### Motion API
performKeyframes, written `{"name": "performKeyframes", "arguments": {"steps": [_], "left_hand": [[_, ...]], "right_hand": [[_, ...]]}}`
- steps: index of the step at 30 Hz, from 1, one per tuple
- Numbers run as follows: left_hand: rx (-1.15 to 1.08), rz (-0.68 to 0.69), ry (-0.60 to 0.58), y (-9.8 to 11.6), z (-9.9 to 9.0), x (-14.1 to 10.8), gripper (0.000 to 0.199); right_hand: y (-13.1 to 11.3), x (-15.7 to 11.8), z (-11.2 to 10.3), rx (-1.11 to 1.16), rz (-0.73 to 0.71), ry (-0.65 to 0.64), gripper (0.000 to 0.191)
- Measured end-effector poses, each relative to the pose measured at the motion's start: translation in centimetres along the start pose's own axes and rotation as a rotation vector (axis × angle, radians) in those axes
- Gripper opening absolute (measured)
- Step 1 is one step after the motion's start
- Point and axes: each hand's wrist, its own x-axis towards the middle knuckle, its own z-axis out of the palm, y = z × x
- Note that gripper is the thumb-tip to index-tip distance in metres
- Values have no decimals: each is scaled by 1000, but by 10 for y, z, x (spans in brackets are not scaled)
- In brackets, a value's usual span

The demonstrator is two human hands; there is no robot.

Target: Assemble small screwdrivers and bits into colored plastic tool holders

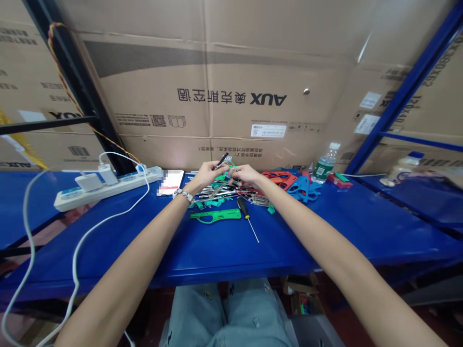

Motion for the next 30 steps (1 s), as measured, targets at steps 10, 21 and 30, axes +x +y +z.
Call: {"name": "performKeyframes", "arguments": {"steps": [10, 21, 30], "left_hand": [[214, -50, 117, -3, -14, -7, 49], [285, 85, 178, 15, -24, -10, 47], [204, 180, 96, 50, -27, -20, 47]], "right_hand": [[-6, -13, -17, -432, -287, 175, 42], [-24, -25, -23, -884, -398, 213, 38], [-4, -28, -14, -546, -454, 95, 24]]}}
